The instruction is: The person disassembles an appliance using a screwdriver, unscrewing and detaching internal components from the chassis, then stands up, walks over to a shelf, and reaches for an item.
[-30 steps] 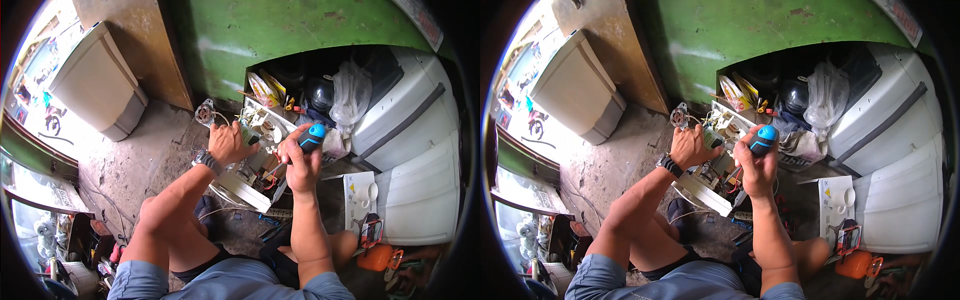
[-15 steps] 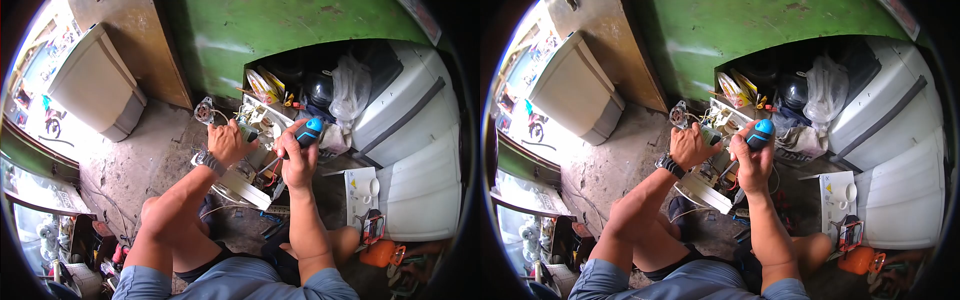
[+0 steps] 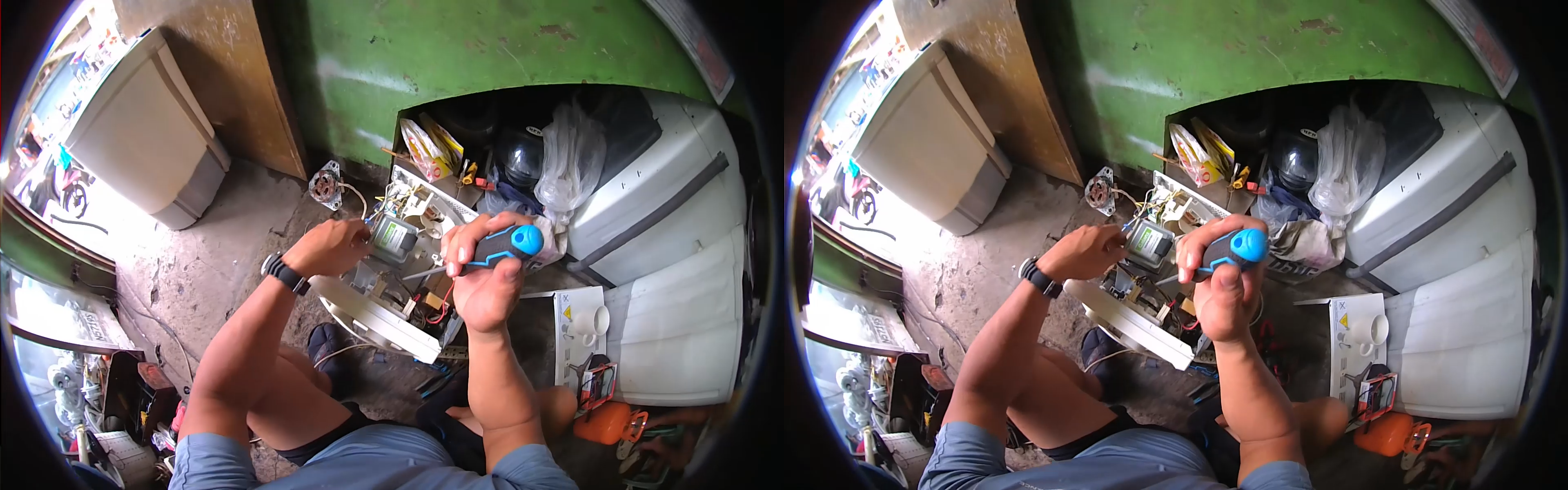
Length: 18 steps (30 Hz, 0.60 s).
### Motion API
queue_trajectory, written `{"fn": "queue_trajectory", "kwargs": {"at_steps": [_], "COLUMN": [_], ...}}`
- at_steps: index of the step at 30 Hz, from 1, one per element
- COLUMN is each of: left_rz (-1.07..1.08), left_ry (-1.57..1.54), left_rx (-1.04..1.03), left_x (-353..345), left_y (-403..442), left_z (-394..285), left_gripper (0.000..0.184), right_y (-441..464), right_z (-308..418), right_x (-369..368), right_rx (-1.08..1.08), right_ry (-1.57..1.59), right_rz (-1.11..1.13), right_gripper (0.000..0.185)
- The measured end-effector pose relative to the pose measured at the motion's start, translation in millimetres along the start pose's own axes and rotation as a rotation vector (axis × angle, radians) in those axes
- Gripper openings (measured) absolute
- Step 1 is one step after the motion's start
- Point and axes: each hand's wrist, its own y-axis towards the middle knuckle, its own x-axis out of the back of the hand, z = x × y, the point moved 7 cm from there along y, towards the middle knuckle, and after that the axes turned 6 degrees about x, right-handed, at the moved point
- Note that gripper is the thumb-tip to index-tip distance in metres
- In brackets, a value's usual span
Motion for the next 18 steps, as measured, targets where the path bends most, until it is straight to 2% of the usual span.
{"fn": "queue_trajectory", "kwargs": {"at_steps": [4,6,10,15,18], "left_rz": [0.033,-0.007,0.045,0.125,0.253], "left_ry": [-0.076,-0.081,-0.132,-0.166,-0.101], "left_rx": [-0.04,-0.132,-0.136,-0.128,-0.066], "left_x": [-5,-1,-6,6,8], "left_y": [-8,-9,0,10,21], "left_z": [14,10,21,13,13], "left_gripper": [0.027,0.023,0.018,0.02,0.021], "right_y": [1,4,6,12,14], "right_z": [-20,-24,-20,-15,-22], "right_x": [-7,-9,-13,-5,-1], "right_rx": [-0.039,-0.057,-0.122,-0.108,-0.099], "right_ry": [-0.039,0.014,-0.068,-0.084,-0.025], "right_rz": [0.024,0.025,0.072,-0.059,-0.165], "right_gripper": [0.058,0.053,0.045,0.052,0.045]}}
